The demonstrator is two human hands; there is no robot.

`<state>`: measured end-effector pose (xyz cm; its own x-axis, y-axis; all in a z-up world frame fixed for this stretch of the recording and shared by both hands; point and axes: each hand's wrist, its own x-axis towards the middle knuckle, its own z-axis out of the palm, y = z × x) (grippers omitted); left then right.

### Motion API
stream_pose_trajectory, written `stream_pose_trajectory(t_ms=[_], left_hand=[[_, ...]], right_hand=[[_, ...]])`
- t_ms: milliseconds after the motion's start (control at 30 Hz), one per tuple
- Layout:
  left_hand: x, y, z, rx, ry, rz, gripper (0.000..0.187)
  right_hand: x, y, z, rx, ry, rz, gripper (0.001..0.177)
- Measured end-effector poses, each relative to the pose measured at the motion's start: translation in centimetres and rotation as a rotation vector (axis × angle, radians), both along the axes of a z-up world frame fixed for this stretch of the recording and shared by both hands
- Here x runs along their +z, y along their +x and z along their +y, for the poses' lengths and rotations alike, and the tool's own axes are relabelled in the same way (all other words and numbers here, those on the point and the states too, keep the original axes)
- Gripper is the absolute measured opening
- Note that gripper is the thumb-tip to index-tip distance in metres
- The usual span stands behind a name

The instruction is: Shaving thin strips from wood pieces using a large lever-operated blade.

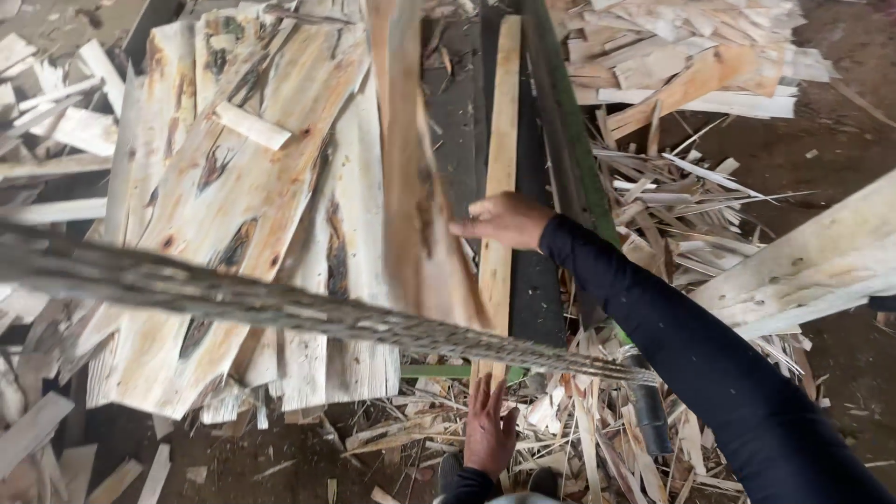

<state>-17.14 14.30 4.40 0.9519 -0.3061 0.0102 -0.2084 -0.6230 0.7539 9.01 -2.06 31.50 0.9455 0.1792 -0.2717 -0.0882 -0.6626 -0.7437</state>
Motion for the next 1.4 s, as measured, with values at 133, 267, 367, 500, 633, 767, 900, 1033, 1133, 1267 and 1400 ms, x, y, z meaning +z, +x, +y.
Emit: stream_pose_trajectory(t_ms=[133, 267, 367, 500, 633, 767, 900, 1033, 1133, 1267, 1400], left_hand=[[-1.3, -0.4, 1.6, 0.1, 0.106, 0.032, 0.065], [-3.4, 1.7, 1.5, 0.192, 0.149, 0.013, 0.069], [-2.5, 3.4, 1.2, 0.241, 0.089, 0.159, 0.07], [-5.4, 5.1, 1.2, 0.305, -0.174, 0.297, 0.069], [-7.5, 7.5, 2.2, 0.322, -0.541, 0.7, 0.042], [-3.1, 7.6, 2.5, 0.157, -0.873, 0.899, 0.025], [-2.9, 5.8, 2.2, 0.077, -0.928, 0.947, 0.02], [0.1, 4.6, 2.1, 0.061, -0.742, 0.866, 0.021], [1.7, 4.4, 1.9, 0.052, -0.695, 0.826, 0.021], [1.0, 4.9, 1.2, 0.013, -0.542, 0.824, 0.024], [-0.3, 4.7, 0.9, -0.044, -0.556, 0.816, 0.024]], right_hand=[[-1.9, -4.2, -3.7, 0.338, 0.07, -0.057, 0.065], [3.1, -11.8, -9.0, 0.046, 0.204, -0.09, 0.056], [0.3, -17.9, -13.1, -0.286, 0.416, -0.149, 0.047], [-14.3, -25.3, -19.3, -0.515, 0.786, -0.315, 0.031], [-29.3, -30.9, -19.0, -0.747, 0.877, -0.057, 0.043], [-28.8, -31.3, -10.4, -0.634, 0.726, 0.333, 0.052], [-27.1, -28.7, -4.9, -0.549, 0.935, 0.392, 0.056], [-30.2, -27.1, -3.5, -0.579, 0.94, 0.389, 0.089], [-28.5, -27.5, -2.9, -0.523, 0.967, 0.369, 0.091], [-27.8, -27.4, -2.8, -0.639, 0.887, 0.443, 0.074], [-28.3, -28.2, -3.5, -0.535, 0.978, 0.422, 0.04]])
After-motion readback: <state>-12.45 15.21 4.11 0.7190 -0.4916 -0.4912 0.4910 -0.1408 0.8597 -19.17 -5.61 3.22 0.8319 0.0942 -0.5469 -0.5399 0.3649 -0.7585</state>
